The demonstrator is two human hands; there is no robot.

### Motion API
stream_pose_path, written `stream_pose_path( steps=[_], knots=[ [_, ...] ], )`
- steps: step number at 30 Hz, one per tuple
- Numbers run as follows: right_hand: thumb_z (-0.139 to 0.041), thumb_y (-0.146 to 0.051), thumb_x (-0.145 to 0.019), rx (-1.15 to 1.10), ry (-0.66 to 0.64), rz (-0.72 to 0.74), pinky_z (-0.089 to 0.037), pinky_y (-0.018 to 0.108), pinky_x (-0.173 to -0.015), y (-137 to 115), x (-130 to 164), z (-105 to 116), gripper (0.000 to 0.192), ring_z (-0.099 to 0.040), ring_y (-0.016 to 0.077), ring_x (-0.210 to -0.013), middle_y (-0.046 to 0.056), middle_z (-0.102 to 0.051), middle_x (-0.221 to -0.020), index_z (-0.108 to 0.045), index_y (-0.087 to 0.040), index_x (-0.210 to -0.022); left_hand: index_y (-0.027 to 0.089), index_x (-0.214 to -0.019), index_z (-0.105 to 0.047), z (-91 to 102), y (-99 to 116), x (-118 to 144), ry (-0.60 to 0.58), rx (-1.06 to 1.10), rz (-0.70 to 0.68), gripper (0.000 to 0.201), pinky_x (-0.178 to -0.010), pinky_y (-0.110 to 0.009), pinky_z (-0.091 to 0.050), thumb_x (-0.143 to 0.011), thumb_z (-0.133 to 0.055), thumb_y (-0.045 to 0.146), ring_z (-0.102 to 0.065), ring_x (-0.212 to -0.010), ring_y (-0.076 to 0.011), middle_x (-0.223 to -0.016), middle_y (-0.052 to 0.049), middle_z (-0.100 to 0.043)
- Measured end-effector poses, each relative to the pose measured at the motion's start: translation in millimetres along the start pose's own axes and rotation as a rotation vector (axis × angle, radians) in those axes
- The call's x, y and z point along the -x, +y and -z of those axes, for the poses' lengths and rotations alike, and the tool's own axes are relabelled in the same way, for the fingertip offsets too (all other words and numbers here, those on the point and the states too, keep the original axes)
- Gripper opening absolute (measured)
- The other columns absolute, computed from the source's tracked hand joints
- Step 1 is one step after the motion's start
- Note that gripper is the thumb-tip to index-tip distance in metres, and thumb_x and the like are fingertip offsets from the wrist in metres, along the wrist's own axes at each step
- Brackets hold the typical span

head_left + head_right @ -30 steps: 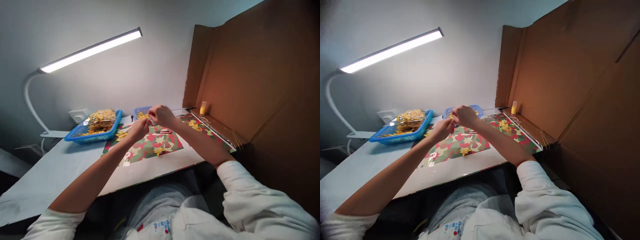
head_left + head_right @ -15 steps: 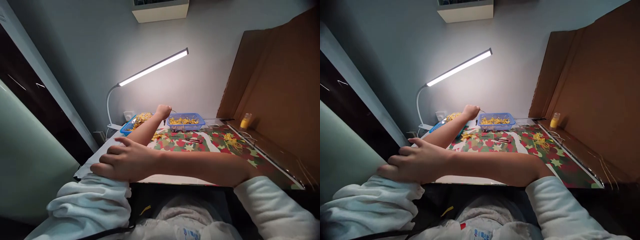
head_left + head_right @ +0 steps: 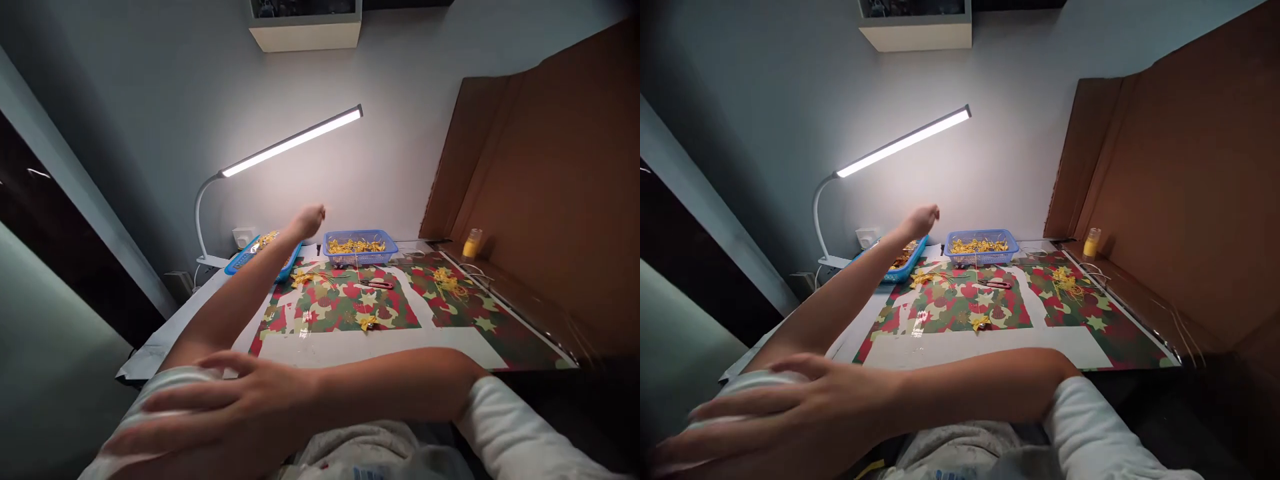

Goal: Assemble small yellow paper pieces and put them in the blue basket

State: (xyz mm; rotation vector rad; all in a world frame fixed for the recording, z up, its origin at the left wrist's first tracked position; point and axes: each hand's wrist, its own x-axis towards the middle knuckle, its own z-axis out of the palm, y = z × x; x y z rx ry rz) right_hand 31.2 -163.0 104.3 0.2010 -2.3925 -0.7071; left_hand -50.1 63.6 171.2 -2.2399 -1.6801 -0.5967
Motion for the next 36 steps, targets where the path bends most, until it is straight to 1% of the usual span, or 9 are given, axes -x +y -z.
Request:
stream_pose_path(
  steps=[2, 5, 6, 8, 12, 22, 27, 30, 36],
  knots=[
    [-0.057, -0.036, -0.084, -0.007, 0.108, -0.204, -0.038, 0.03, -0.102, 20, 39, -7, 0.034, -0.043, 0.0148, -0.126, -0.011, -0.054, -0.135, -0.06, -0.046, -0.117, 0.013, -0.082, -0.063, -14.5, 11, 25, -0.111, 0.021, -0.073, 0.025, -0.065, -0.027, -0.042, -0.091, -0.042, 0.023, -0.058, -0.067, -0.0156, -0.072, -0.006, -0.066],
    [-0.059, -0.033, -0.085, 0.069, 0.15, -0.765, -0.04, 0.038, -0.096, 58, 109, -8, 0.033, -0.051, 0.0227, -0.115, 0.004, -0.062, -0.123, -0.061, -0.031, -0.118, 0.015, -0.082, -0.063, -32.8, 20, 65, -0.299, 0.028, -0.201, 0.028, -0.065, -0.029, -0.041, -0.092, -0.039, 0.026, -0.061, -0.071, -0.0198, -0.078, -0.009, -0.067],
    [-0.06, -0.035, -0.084, 0.077, 0.126, -0.924, -0.042, 0.039, -0.092, 69, 131, -8, 0.033, -0.054, 0.0248, -0.11, 0.007, -0.064, -0.117, -0.062, -0.027, -0.116, 0.015, -0.086, -0.063, -37.8, 23, 76, -0.295, 0.027, -0.201, 0.03, -0.066, -0.03, -0.042, -0.094, -0.036, 0.027, -0.062, -0.075, -0.0214, -0.082, -0.01, -0.068],
    [-0.064, -0.038, -0.082, 0.064, -0.015, -1.09, -0.043, 0.038, -0.081, 84, 164, -8, 0.033, -0.059, 0.0254, -0.097, 0.009, -0.068, -0.105, -0.064, -0.022, -0.111, 0.016, -0.091, -0.062, -46.4, 29, 93, -0.29, 0.03, -0.175, 0.035, -0.067, -0.031, -0.042, -0.096, -0.03, 0.03, -0.064, -0.08, -0.0233, -0.087, -0.012, -0.068],
    [-0.06, -0.031, -0.087, 0.022, -0.13, -1.167, -0.04, 0.033, -0.078, 91, 192, -17, 0.023, -0.063, 0.0195, -0.086, 0.006, -0.07, -0.089, -0.067, -0.022, -0.106, 0.017, -0.093, -0.06, -59.3, 47, 107, -0.31, -0.003, -0.106, 0.037, -0.066, -0.032, -0.043, -0.096, -0.026, 0.031, -0.065, -0.079, -0.0246, -0.086, -0.012, -0.068],
    [-0.054, -0.019, -0.086, 0.008, -0.285, -1.215, -0.034, 0.033, -0.074, 88, 193, -41, 0.018, -0.062, 0.0188, -0.082, 0.006, -0.071, -0.08, -0.069, -0.019, -0.076, 0.017, -0.092, -0.059, -76.4, 65, 120, -0.363, 0.008, -0.105, 0.038, -0.067, -0.032, -0.043, -0.097, -0.024, 0.03, -0.066, -0.08, -0.0244, -0.086, -0.011, -0.068],
    [-0.059, -0.019, -0.081, -0.05, -0.186, -1.223, -0.034, 0.03, -0.073, 82, 198, -51, 0.007, -0.06, 0.0177, -0.078, 0.004, -0.069, -0.079, -0.066, -0.019, -0.078, 0.017, -0.089, -0.06, -85.2, 66, 125, -0.368, -0.005, -0.06, 0.036, -0.065, -0.031, -0.041, -0.096, -0.026, 0.029, -0.066, -0.079, -0.0246, -0.085, -0.011, -0.069],
    [-0.057, -0.014, -0.08, -0.118, -0.14, -1.239, -0.035, 0.028, -0.069, 83, 203, -54, 0.012, -0.06, 0.0163, -0.073, 0.004, -0.069, -0.074, -0.064, -0.018, -0.072, 0.017, -0.09, -0.061, -90.8, 65, 124, -0.365, -0.004, -0.052, 0.036, -0.063, -0.031, -0.041, -0.096, -0.028, 0.031, -0.066, -0.078, -0.0256, -0.085, -0.012, -0.069],
    [-0.054, -0.011, -0.079, -0.124, -0.023, -1.262, -0.039, 0.026, -0.065, 88, 215, -55, 0.015, -0.058, 0.0155, -0.068, 0.004, -0.067, -0.07, -0.062, -0.017, -0.068, 0.017, -0.081, -0.063, -94.7, 60, 125, -0.25, 0.014, 0.0, 0.03, -0.063, -0.03, -0.04, -0.088, -0.043, 0.039, -0.065, -0.076, -0.0255, -0.078, -0.011, -0.068]
  ],
)
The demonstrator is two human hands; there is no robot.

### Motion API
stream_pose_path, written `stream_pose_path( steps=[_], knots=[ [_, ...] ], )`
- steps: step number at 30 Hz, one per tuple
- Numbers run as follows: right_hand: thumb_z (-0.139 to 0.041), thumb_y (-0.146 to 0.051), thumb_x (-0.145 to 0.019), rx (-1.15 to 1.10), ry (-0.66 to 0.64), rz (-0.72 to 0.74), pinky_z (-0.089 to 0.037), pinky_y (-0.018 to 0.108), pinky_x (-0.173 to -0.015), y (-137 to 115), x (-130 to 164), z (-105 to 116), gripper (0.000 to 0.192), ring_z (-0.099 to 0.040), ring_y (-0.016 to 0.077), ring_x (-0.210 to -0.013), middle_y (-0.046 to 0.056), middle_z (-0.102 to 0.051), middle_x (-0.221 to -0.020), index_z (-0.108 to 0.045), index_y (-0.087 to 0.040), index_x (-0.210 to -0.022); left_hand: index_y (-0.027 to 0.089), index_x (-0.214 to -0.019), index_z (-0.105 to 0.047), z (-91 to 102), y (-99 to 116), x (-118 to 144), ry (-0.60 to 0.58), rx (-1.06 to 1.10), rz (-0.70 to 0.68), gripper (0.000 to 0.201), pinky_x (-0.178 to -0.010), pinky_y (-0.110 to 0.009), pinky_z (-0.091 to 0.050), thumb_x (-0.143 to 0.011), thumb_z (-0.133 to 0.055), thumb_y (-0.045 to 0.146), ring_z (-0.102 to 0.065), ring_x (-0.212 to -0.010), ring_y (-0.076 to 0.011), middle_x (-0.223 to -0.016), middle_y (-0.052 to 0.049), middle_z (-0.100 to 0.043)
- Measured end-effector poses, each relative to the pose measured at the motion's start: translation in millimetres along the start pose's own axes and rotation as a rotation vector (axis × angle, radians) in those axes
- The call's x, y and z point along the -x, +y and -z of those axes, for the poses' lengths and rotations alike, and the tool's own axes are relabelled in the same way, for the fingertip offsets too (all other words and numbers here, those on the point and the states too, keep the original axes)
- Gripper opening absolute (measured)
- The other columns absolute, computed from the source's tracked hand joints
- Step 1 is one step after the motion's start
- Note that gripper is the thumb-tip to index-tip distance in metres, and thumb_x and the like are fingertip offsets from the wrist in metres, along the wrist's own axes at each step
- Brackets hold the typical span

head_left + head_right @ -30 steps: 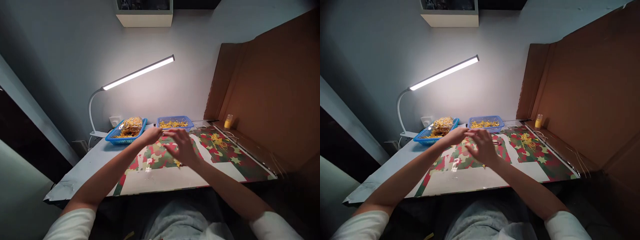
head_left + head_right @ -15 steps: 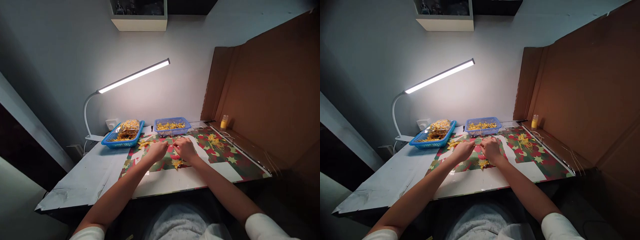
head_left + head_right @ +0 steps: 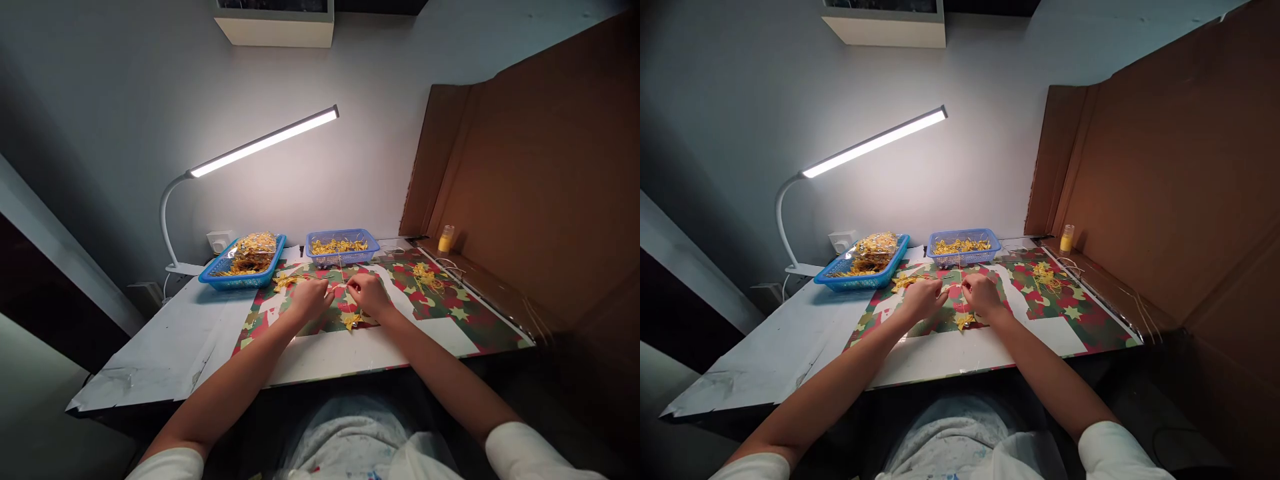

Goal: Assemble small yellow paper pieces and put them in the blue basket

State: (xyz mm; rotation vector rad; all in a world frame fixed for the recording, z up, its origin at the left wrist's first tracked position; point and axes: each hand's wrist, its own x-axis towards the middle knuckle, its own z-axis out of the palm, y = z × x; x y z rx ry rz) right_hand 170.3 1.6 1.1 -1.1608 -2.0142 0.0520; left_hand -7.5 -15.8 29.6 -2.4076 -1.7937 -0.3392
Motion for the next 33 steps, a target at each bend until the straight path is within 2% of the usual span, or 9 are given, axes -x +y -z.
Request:
stream_pose_path(
  steps=[4, 10, 15, 19, 22, 25, 28, 33],
  knots=[
    [-0.053, -0.011, -0.077, 0.023, 0.047, -0.023, -0.039, 0.027, -0.064, 4, 1, 1, 0.015, -0.058, 0.0165, -0.067, 0.004, -0.067, -0.07, -0.061, -0.018, -0.067, 0.018, -0.078, -0.063, -1.6, -1, 2, 0.059, 0.063, 0.038, 0.024, -0.06, -0.029, -0.038, -0.08, -0.053, 0.04, -0.063, -0.074, -0.0242, -0.076, -0.008, -0.068],
    [-0.05, -0.012, -0.077, 0.044, 0.106, -0.063, -0.04, 0.028, -0.065, 5, 1, 0, 0.016, -0.059, 0.0179, -0.068, 0.006, -0.067, -0.069, -0.061, -0.018, -0.066, 0.019, -0.079, -0.063, -5.9, -6, 1, 0.104, 0.193, 0.059, 0.018, -0.058, -0.027, -0.035, -0.079, -0.056, 0.036, -0.061, -0.074, -0.0219, -0.07, -0.006, -0.065],
    [-0.051, -0.013, -0.076, -0.016, 0.124, -0.115, -0.041, 0.029, -0.065, 2, 1, 1, 0.016, -0.06, 0.0184, -0.066, 0.007, -0.067, -0.068, -0.061, -0.018, -0.064, 0.019, -0.063, -0.057, -8.0, -13, -3, 0.132, 0.45, 0.058, 0.016, -0.055, -0.025, -0.033, -0.077, -0.058, 0.027, -0.054, -0.057, -0.016, -0.057, -0.001, -0.059],
    [-0.056, -0.02, -0.076, -0.272, 0.137, -0.227, -0.044, 0.029, -0.063, -7, 2, 0, 0.012, -0.058, 0.0159, -0.061, 0.003, -0.066, -0.064, -0.063, -0.019, -0.065, 0.019, -0.07, -0.057, -13.7, -8, -4, 0.22, 0.721, 0.079, 0.012, -0.051, -0.023, -0.031, -0.079, -0.055, 0.026, -0.046, -0.046, -0.0119, -0.048, 0.004, -0.052],
    [-0.064, -0.028, -0.071, -0.61, 0.11, -0.41, -0.046, 0.029, -0.059, -15, 2, -3, 0.011, -0.059, 0.0155, -0.059, 0.002, -0.066, -0.063, -0.064, -0.018, -0.066, 0.019, -0.08, -0.059, -17.1, -1, -4, 0.354, 0.858, 0.106, 0.01, -0.049, -0.022, -0.031, -0.082, -0.053, 0.027, -0.043, -0.045, -0.0105, -0.048, 0.006, -0.049],
    [-0.075, -0.03, -0.063, -0.987, 0.071, -0.594, -0.052, 0.03, -0.064, -21, 0, -5, 0.017, -0.063, 0.0154, -0.061, 0.002, -0.067, -0.066, -0.066, -0.017, -0.068, 0.018, -0.079, -0.061, -17.6, 6, -5, 0.467, 0.929, 0.126, 0.015, -0.049, -0.022, -0.033, -0.082, -0.055, 0.031, -0.045, -0.047, -0.0103, -0.05, 0.005, -0.051],
    [-0.082, -0.027, -0.055, -1.239, 0.032, -0.731, -0.055, 0.031, -0.076, -25, -2, -3, 0.023, -0.067, 0.0151, -0.069, 0.003, -0.07, -0.07, -0.068, -0.016, -0.069, 0.018, -0.074, -0.063, -17.9, 10, -6, 0.495, 0.975, 0.109, 0.017, -0.049, -0.022, -0.035, -0.08, -0.059, 0.034, -0.047, -0.048, -0.0102, -0.052, 0.003, -0.056],
    [-0.084, -0.018, -0.055, -1.373, 0.029, -0.823, -0.056, 0.029, -0.081, -31, -2, 1, 0.023, -0.068, 0.0136, -0.072, 0.002, -0.071, -0.07, -0.066, -0.017, -0.07, 0.018, -0.073, -0.066, -22.2, 12, -4, 0.494, 1.032, 0.06, 0.02, -0.051, -0.023, -0.04, -0.079, -0.061, 0.037, -0.052, -0.051, -0.0109, -0.057, 0.001, -0.062]
  ],
)
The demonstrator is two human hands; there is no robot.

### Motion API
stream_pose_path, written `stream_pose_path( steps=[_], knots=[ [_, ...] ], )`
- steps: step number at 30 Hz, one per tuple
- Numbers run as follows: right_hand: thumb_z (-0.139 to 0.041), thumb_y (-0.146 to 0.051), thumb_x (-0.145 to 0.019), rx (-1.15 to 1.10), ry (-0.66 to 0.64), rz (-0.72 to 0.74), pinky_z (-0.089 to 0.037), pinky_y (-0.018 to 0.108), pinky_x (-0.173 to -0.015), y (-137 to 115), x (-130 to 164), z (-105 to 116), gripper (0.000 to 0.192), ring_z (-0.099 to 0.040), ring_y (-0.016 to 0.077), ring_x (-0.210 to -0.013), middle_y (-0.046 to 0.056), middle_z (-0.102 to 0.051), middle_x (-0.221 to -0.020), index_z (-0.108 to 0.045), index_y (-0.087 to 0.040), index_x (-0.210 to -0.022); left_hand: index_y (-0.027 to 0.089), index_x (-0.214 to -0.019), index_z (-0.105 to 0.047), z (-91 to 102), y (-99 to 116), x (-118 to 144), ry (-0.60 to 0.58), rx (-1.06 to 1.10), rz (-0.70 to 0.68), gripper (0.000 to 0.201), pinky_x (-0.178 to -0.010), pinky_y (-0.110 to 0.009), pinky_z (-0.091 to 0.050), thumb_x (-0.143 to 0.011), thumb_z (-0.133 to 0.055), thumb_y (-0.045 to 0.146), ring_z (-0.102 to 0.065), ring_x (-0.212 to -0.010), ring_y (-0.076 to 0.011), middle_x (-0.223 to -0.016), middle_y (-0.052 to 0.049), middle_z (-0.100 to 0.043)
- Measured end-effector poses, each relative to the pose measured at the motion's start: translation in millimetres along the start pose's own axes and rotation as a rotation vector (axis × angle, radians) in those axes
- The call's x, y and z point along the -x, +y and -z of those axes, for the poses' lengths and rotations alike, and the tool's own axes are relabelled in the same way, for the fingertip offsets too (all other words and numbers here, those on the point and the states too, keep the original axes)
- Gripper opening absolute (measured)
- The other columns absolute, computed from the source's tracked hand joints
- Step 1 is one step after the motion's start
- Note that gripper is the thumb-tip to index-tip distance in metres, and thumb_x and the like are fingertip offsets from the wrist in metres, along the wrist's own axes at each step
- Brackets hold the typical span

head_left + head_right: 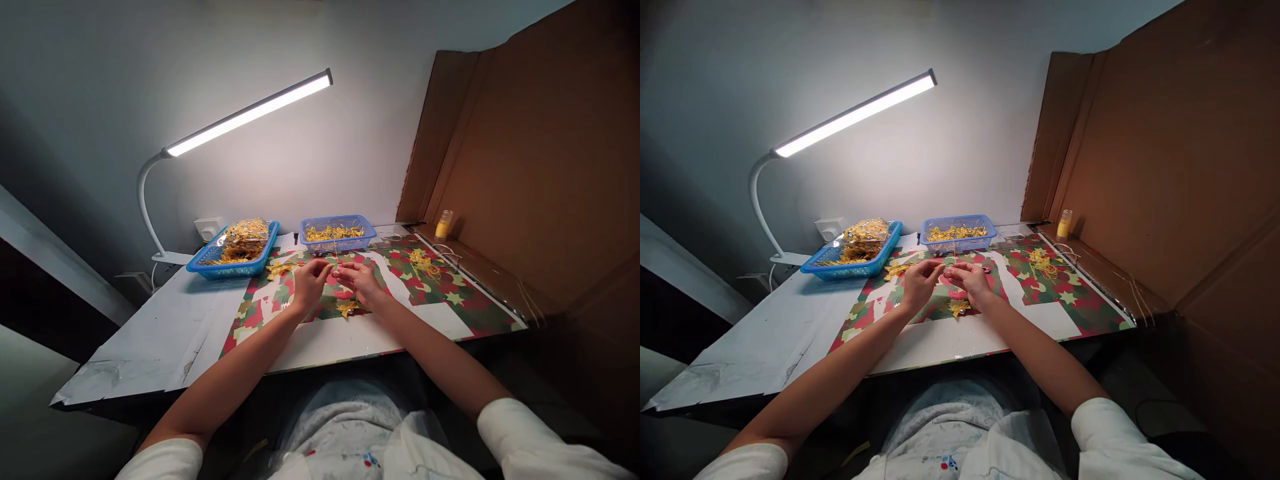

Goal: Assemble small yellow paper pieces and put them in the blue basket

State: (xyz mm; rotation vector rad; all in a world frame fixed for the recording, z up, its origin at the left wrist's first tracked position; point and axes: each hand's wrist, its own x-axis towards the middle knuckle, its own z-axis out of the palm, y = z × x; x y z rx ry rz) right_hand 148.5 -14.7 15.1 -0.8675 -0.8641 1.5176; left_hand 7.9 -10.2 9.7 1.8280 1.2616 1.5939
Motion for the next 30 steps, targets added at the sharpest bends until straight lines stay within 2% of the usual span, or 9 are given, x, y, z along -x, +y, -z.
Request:
stream_pose_path(
  steps=[6, 11, 16, 22, 30],
  knots=[
    [-0.081, -0.018, -0.059, -0.01, 0.017, 0.001, -0.057, 0.029, -0.076, -1, 1, -1, 0.02, -0.069, 0.014, -0.072, 0.002, -0.071, -0.07, -0.065, -0.018, -0.07, 0.017, -0.08, -0.068, -3.0, -7, 1, -0.019, 0.099, 0.026, 0.019, -0.053, -0.024, -0.045, -0.077, -0.062, 0.035, -0.056, -0.056, -0.0121, -0.068, -0.003, -0.068],
    [-0.078, -0.02, -0.059, -0.057, 0.024, -0.033, -0.057, 0.026, -0.07, 3, -5, 3, 0.019, -0.067, 0.0136, -0.074, 0.002, -0.071, -0.077, -0.067, -0.019, -0.074, 0.017, -0.082, -0.069, -4.3, -9, 2, -0.01, 0.123, 0.059, 0.021, -0.054, -0.024, -0.047, -0.076, -0.064, 0.037, -0.057, -0.057, -0.0122, -0.069, -0.003, -0.068],
    [-0.08, -0.02, -0.055, -0.106, 0.015, -0.042, -0.057, 0.026, -0.071, 6, -7, 4, 0.023, -0.065, 0.0118, -0.068, 0.0, -0.069, -0.071, -0.067, -0.018, -0.073, 0.016, -0.081, -0.069, -5.2, -8, 3, 0.008, 0.14, 0.083, 0.022, -0.053, -0.023, -0.047, -0.075, -0.065, 0.037, -0.057, -0.056, -0.0112, -0.071, -0.003, -0.069],
    [-0.082, -0.022, -0.05, -0.077, -0.017, 0.031, -0.056, 0.032, -0.078, 6, -2, -2, 0.027, -0.066, 0.013, -0.066, -0.001, -0.067, -0.066, -0.065, -0.018, -0.07, 0.015, -0.081, -0.068, -6.5, -9, 3, -0.006, 0.25, 0.086, 0.026, -0.055, -0.023, -0.049, -0.074, -0.067, 0.04, -0.059, -0.058, -0.0116, -0.07, -0.003, -0.068],
    [-0.081, -0.027, -0.051, 0.018, 0.017, 0.119, -0.055, 0.033, -0.075, 10, -5, 1, 0.026, -0.064, 0.0128, -0.066, -0.001, -0.066, -0.068, -0.066, -0.017, -0.069, 0.015, -0.084, -0.068, -6.3, -12, 3, -0.031, 0.322, 0.083, 0.032, -0.058, -0.025, -0.053, -0.071, -0.071, 0.043, -0.063, -0.061, -0.013, -0.075, -0.005, -0.071]
  ],
)
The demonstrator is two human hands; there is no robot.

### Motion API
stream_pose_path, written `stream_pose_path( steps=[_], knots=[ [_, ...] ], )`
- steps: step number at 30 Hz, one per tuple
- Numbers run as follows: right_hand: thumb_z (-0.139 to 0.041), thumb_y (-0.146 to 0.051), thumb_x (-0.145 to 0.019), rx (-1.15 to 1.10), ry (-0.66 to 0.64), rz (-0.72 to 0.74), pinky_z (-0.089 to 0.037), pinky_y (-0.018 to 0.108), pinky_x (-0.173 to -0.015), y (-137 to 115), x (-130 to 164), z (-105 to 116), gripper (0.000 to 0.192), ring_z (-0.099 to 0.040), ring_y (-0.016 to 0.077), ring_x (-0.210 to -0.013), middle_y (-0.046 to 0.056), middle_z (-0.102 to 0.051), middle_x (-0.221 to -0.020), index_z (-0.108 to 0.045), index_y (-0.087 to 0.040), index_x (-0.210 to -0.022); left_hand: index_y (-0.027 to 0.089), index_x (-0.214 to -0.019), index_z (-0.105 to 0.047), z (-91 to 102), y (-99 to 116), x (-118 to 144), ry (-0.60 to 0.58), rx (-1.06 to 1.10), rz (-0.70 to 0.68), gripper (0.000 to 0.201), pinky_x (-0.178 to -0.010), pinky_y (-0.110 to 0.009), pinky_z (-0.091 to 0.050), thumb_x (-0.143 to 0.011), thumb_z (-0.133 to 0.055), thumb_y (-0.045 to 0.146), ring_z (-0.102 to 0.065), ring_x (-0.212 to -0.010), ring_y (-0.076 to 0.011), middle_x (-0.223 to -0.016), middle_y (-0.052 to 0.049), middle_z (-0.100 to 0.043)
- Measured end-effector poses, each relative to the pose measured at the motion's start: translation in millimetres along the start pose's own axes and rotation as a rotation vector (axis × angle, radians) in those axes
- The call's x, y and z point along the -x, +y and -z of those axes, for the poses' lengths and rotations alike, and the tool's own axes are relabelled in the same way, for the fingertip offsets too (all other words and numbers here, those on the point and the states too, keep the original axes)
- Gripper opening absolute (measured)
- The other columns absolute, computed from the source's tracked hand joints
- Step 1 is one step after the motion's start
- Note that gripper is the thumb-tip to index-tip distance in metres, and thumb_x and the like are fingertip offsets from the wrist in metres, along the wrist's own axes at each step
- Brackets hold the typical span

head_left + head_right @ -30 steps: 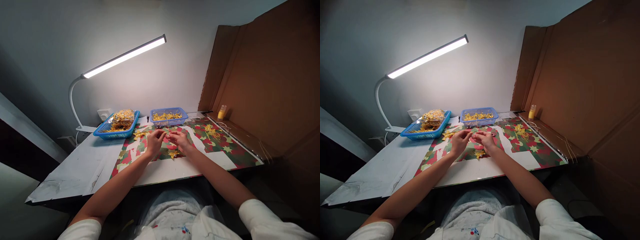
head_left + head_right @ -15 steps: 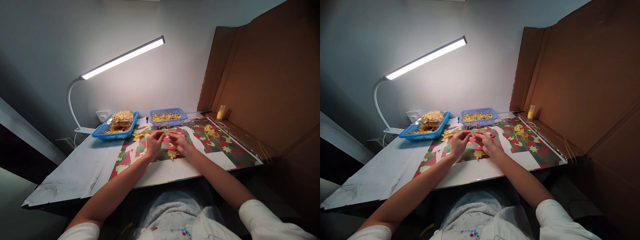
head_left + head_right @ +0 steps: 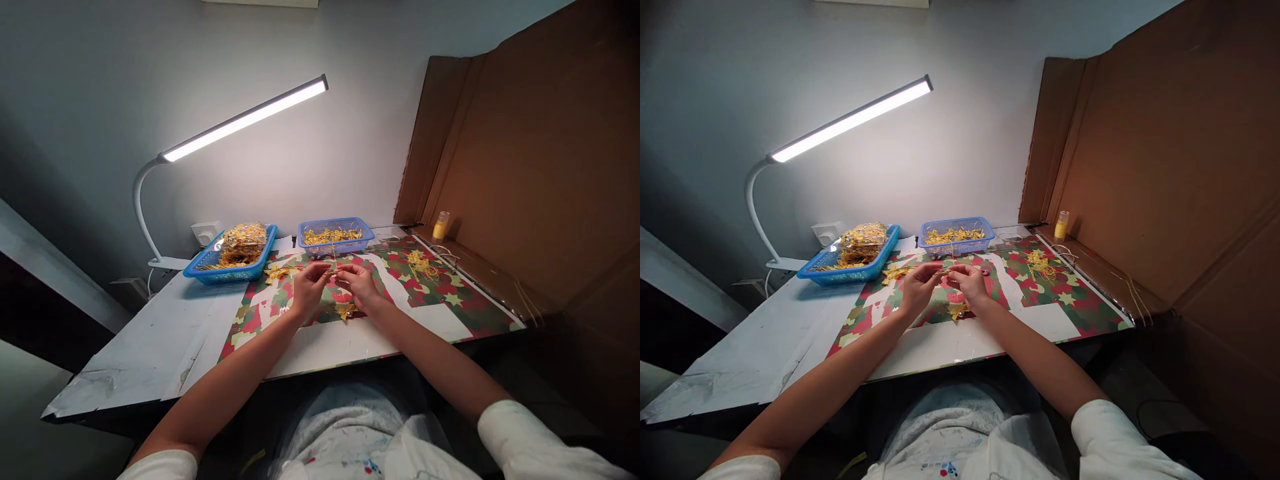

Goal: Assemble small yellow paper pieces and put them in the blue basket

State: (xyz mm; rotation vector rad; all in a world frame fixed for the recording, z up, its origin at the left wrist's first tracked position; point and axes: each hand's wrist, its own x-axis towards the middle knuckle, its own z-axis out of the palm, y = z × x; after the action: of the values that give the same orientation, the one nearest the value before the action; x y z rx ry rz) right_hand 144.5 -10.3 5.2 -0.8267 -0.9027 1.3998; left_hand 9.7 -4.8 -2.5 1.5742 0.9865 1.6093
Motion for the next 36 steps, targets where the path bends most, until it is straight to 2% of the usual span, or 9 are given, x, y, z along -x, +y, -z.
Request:
stream_pose_path(
  steps=[6, 10, 12, 16, 19, 23, 30, 36],
  knots=[
    [-0.083, -0.033, -0.047, 0.006, 0.024, 0.028, -0.055, 0.031, -0.072, 2, -1, -1, 0.03, -0.061, 0.0118, -0.067, 0.0, -0.066, -0.074, -0.066, -0.017, -0.066, 0.015, -0.085, -0.068, 1.5, -3, 0, -0.039, -0.008, -0.016, 0.032, -0.064, -0.029, -0.057, -0.069, -0.074, 0.042, -0.068, -0.068, -0.0169, -0.077, -0.007, -0.073],
    [-0.08, -0.037, -0.053, 0.089, -0.003, 0.075, -0.054, 0.031, -0.071, 0, 1, -1, 0.03, -0.06, 0.0131, -0.068, 0.001, -0.066, -0.074, -0.065, -0.018, -0.069, 0.016, -0.087, -0.067, 4.5, -3, 0, -0.054, -0.026, -0.059, 0.029, -0.069, -0.03, -0.057, -0.072, -0.071, 0.04, -0.07, -0.073, -0.0182, -0.08, -0.007, -0.073],
    [-0.075, -0.037, -0.059, 0.241, -0.005, 0.175, -0.053, 0.03, -0.068, -3, 4, 1, 0.026, -0.06, 0.0138, -0.068, 0.002, -0.065, -0.073, -0.063, -0.018, -0.072, 0.016, -0.088, -0.067, 6.1, -3, 0, -0.045, -0.065, -0.093, 0.027, -0.068, -0.03, -0.056, -0.074, -0.07, 0.039, -0.069, -0.073, -0.0177, -0.079, -0.006, -0.072],
    [-0.064, -0.029, -0.069, 0.697, 0.005, 0.549, -0.048, 0.029, -0.065, -10, 13, 5, 0.016, -0.057, 0.0149, -0.069, 0.004, -0.064, -0.078, -0.06, -0.018, -0.08, 0.018, -0.086, -0.067, 8.4, 2, 2, -0.024, -0.2, -0.18, 0.022, -0.066, -0.028, -0.055, -0.077, -0.067, 0.037, -0.067, -0.068, -0.0157, -0.077, -0.005, -0.072],
    [-0.059, -0.028, -0.073, 0.886, -0.037, 0.666, -0.045, 0.028, -0.065, -13, 16, 7, 0.013, -0.056, 0.0157, -0.07, 0.003, -0.062, -0.077, -0.059, -0.019, -0.083, 0.019, -0.084, -0.067, 9.2, 7, 4, -0.04, -0.31, -0.239, 0.017, -0.066, -0.027, -0.054, -0.079, -0.064, 0.034, -0.067, -0.067, -0.015, -0.076, -0.004, -0.072],
    [-0.052, -0.026, -0.079, 0.974, -0.075, 0.71, -0.043, 0.027, -0.067, -12, 15, 9, 0.008, -0.056, 0.0159, -0.072, 0.003, -0.061, -0.074, -0.056, -0.019, -0.077, 0.019, -0.084, -0.068, 9.2, 11, 5, -0.057, -0.373, -0.269, 0.015, -0.065, -0.026, -0.053, -0.079, -0.064, 0.033, -0.066, -0.067, -0.0143, -0.075, -0.003, -0.072],
    [-0.039, -0.022, -0.086, 1.198, -0.107, 0.719, -0.034, 0.027, -0.061, -9, 7, 13, 0.025, -0.05, 0.0157, -0.065, 0.003, -0.055, -0.064, -0.041, -0.021, -0.062, 0.019, -0.084, -0.068, 8.2, 11, 6, -0.091, -0.391, -0.282, 0.014, -0.063, -0.025, -0.052, -0.08, -0.063, 0.031, -0.065, -0.065, -0.0142, -0.073, -0.003, -0.071],
    [-0.038, -0.023, -0.089, 1.252, -0.142, 0.703, -0.033, 0.027, -0.062, -8, 7, 14, 0.025, -0.048, 0.0155, -0.064, 0.002, -0.056, -0.066, -0.046, -0.02, -0.065, 0.019, -0.082, -0.068, 8.3, 12, 6, -0.091, -0.402, -0.269, 0.012, -0.064, -0.026, -0.051, -0.079, -0.064, 0.03, -0.064, -0.064, -0.0136, -0.073, -0.002, -0.071]
  ],
)
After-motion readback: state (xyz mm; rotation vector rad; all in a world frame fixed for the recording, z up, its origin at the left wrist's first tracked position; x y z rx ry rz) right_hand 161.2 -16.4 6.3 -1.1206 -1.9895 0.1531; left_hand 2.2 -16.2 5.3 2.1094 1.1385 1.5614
